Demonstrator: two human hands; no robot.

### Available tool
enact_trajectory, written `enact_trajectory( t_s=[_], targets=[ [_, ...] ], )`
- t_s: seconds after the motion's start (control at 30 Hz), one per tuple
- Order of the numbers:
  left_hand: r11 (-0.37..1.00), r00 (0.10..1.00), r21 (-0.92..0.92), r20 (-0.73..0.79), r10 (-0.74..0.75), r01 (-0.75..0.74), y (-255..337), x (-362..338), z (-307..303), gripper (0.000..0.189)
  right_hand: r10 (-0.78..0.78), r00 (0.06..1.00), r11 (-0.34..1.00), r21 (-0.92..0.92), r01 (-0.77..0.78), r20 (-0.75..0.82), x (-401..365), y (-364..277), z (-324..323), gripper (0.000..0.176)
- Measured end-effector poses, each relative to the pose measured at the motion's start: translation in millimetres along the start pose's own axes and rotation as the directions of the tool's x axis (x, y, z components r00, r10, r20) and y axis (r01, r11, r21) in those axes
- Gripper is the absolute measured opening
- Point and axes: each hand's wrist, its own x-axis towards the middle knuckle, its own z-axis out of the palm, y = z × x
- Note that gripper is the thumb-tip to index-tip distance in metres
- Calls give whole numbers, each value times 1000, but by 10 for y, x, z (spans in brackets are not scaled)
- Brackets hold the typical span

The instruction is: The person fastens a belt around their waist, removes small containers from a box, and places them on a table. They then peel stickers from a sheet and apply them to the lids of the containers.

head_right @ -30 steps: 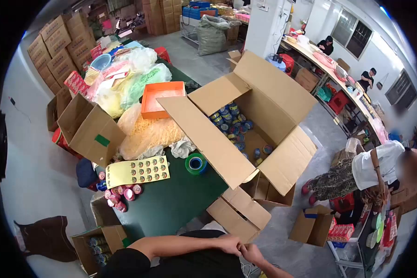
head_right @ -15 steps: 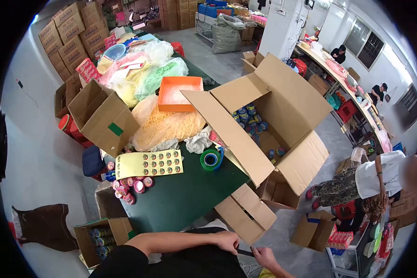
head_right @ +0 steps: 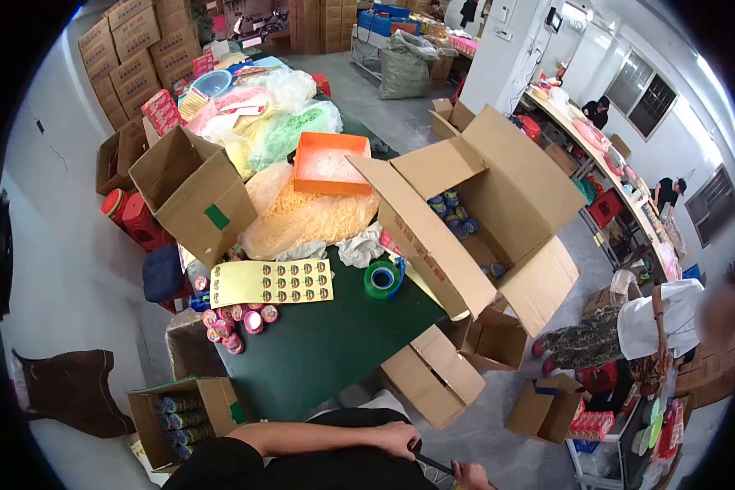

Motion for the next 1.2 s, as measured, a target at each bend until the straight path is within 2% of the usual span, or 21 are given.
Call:
enact_trajectory(
  t_s=[0.23, 0.27, 0.3, 0.37, 0.4, 0.43, 0.5, 0.53, 0.57, 0.63, 0.67, 0.7, 0.73, 0.77, 0.8, 0.9, 0.93, 1.0, 1.03, 1.13, 1.2],
  targets=[
    [999, 997, -35, -79, 5, -8, -19, -342, -121, 43, -104, 991, 995, -4, 105, 82, 423, -265, 425, 42],
    [982, 998, -183, 52, -42, 51, 66, -466, -281, 49, -150, 986, 988, 36, 148, 67, 527, -380, 381, 42],
    [995, 987, -2, -128, 94, -96, 77, -621, -348, 60, -414, 902, 841, 326, 431, -124, 471, -556, 280, 41],
    [989, 927, -136, -375, -2, -53, -200, -902, -427, 66, -405, 881, 788, 395, 472, -246, 462, -718, 163, 38],
    [969, 899, -224, -396, -185, 101, -243, -1083, -624, 61, -186, 973, 949, 231, 214, -136, 491, -679, 142, 36],
    [907, 822, -381, -449, -351, 180, -335, -1260, -713, 56, -281, 954, 949, 114, 292, -105, 502, -684, 56, 32],
    [877, 701, -418, -552, -451, 235, -776, -1650, -708, 55, -318, 948, 937, 162, 309, 29, 374, -749, -18, 30],
    [873, 663, -421, -583, -469, 248, -957, -1822, -646, 50, -462, 887, 839, 324, 438, -1, 337, -742, 50, 35],
    [867, 624, -423, -611, -487, 262, -1065, -1991, -568, 45, -357, 918, 894, 345, 284, 170, 287, -765, 82, 41],
    [730, 664, -610, -411, -625, 309, -1012, -2237, -485, 31, -134, 911, 984, 163, 75, 390, 248, -762, 72, 56],
    [738, 739, -648, -403, -541, 187, -1101, -2304, -318, 24, -66, 881, 988, 155, -8, 469, 259, -739, 40, 61],
    [735, 772, -603, -291, -565, 311, -831, -2329, -375, 22, 1, 842, 987, 137, -89, 539, 294, -696, -8, 65],
    [715, 830, -655, -239, -504, 246, -839, -2336, -202, 20, 37, 816, 990, 91, -109, 578, 376, -596, 4, 68],
    [661, 882, -708, -116, -457, 249, -646, -2282, -214, 18, -26, 833, 991, 123, -51, 553, 431, -561, -33, 68],
    [663, 883, -732, -198, -426, 155, -699, -2233, -32, 19, -93, 849, 988, 153, 14, 521, 549, -559, -104, 68],
    [711, 786, -647, -275, -554, 275, -377, -1930, -364, 29, -252, 829, 903, -187, 387, 499, 899, -1030, -672, 49],
    [749, 739, -570, -332, -586, 337, -268, -1807, -468, 32, -373, 824, 852, -194, 486, 427, 935, -1206, -898, 38],
    [760, 794, -606, -332, -510, 235, -283, -1620, -497, 31, -523, 810, 826, -74, 558, 267, 968, -1773, -1436, 32],
    [851, 824, -506, -418, -383, 139, -237, -1539, -606, 35, -692, 715, 715, -44, 698, 95, 1000, -1996, -1672, 23],
    [870, 792, -411, -417, -445, 273, -43, -1260, -921, 43, -878, 372, 384, 23, 923, -302, 901, -2606, -2615, 14],
    [829, 746, -421, -399, -533, 368, 25, -1036, -1074, 42, -770, 135, 283, -143, 948, -624, 961, -2784, -3238, 11]
  ],
)
